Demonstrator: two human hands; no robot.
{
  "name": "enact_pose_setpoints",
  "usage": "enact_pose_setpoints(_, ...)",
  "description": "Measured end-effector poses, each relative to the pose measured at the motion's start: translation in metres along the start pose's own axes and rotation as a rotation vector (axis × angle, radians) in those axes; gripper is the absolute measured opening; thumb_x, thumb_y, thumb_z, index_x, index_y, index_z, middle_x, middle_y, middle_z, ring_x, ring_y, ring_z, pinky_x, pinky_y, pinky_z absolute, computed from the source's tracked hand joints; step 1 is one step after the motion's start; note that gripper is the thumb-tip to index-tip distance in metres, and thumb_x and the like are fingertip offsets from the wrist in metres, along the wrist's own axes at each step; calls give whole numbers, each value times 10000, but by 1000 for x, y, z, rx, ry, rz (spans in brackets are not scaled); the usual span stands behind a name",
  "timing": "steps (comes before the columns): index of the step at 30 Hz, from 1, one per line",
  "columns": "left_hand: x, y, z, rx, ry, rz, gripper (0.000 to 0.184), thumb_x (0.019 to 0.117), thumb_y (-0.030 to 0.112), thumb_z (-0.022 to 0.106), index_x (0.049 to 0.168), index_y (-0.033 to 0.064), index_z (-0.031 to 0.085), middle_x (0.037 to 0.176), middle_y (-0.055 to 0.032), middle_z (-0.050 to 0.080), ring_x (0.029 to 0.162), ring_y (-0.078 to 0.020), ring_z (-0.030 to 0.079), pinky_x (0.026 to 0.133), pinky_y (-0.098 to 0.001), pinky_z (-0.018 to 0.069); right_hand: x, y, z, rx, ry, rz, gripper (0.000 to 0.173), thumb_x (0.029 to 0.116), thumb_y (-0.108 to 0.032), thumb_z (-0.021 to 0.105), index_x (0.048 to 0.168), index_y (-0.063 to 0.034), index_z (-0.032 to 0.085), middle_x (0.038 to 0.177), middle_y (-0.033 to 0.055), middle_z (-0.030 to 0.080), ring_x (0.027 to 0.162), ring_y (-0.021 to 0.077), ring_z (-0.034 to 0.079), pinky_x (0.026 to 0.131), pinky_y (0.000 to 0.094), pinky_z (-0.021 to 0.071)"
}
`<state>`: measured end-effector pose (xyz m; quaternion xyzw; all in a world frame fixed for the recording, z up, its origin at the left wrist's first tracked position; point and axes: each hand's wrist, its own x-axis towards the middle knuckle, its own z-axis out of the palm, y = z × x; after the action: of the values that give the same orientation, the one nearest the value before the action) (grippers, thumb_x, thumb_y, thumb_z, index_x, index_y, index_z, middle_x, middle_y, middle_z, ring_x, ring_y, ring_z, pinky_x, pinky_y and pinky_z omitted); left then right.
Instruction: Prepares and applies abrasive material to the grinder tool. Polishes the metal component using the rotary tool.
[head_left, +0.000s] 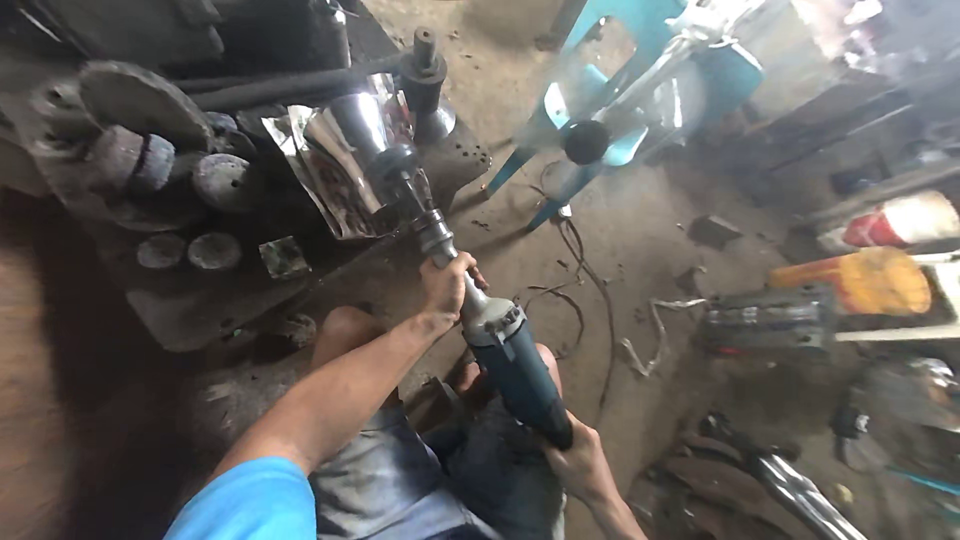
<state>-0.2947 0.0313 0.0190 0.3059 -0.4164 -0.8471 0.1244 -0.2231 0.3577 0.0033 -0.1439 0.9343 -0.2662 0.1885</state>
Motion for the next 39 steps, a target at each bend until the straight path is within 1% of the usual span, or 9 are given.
enact_pose_setpoints(3, 21, -3, 20, -51, 108, -21, 121, 893, 69, 636, 977, 12, 571, 671, -116, 635, 555, -245, 662, 542, -414, 608, 4, 0, -1, 20, -7, 27, 378, 804, -427, 791, 1037, -132, 752, 886, -16, 764, 836, 76, 735, 805, 375, 626)
enact_pose_setpoints(6, 27, -4, 27, -33, 143, -37, 131, 918, 60, 634, 1016, -9, 580, 692, -124, 645, 557, -245, 667, 538, -412, 615, 6, 1, -2, 50, 2, 17, 360, 818, -422, 791, 1032, -136, 749, 887, -27, 762, 832, 67, 732, 805, 367, 631)
enact_pose_setpoints(10, 7, 0, 12, 83, 56, -57, 197, 868, 190, 649, 1033, 91, 606, 707, -81, 646, 576, -222, 656, 535, -394, 583, 3, 1, 0, 28, 15, 6, 387, 816, -455, 795, 1035, -140, 751, 876, -27, 763, 823, 64, 733, 786, 359, 633)
enact_pose_setpoints(12, -8, 5, 2, 112, 21, -40, 143, 880, 221, 639, 978, 121, 612, 675, -63, 631, 546, -202, 623, 515, -369, 547, -1, 1, 0, -10, 3, 1, 385, 810, -434, 795, 1043, -132, 747, 865, -6, 763, 814, 92, 739, 771, 390, 630)
enact_pose_setpoints(15, -14, -3, -15, 27, 0, 42, 58, 897, 188, 599, 887, 132, 589, 646, -46, 612, 550, -198, 622, 558, -387, 564, -4, 3, -1, -69, -23, -11, 378, 795, -404, 795, 1053, -133, 740, 835, 13, 757, 788, 138, 745, 732, 440, 627)
enact_pose_setpoints(21, -10, -18, -39, -78, 80, 94, 126, 906, 147, 544, 786, 108, 549, 625, -65, 606, 558, -222, 632, 603, -423, 585, -3, 1, 1, -151, -42, -62, 420, 783, -439, 793, 1076, -143, 734, 809, 26, 751, 774, 178, 750, 708, 481, 618)
enact_pose_setpoints(30, -9, -6, -11, -1, 17, 33, 58, 896, 173, 600, 880, 119, 586, 636, -59, 611, 542, -209, 622, 556, -396, 564, -4, 3, -1, -49, -15, -20, 403, 789, -432, 796, 1054, -133, 739, 846, 0, 758, 798, 103, 741, 750, 399, 626)
enact_pose_setpoints(35, 8, -4, 11, 19, 54, -24, 144, 882, 159, 640, 991, 73, 603, 700, -91, 644, 573, -232, 655, 543, -407, 588, 2, 2, -2, 13, -15, 19, 378, 807, -440, 791, 1032, -140, 748, 879, -26, 762, 829, 63, 731, 794, 364, 627)
enact_pose_setpoints(39, 6, 2, 17, 82, 49, -87, 192, 880, 197, 657, 1038, 101, 608, 713, -82, 637, 564, -223, 642, 528, -400, 576, 5, 2, -3, 43, -16, 33, 376, 813, -435, 798, 1041, -139, 751, 900, -26, 765, 849, 69, 733, 818, 368, 627)
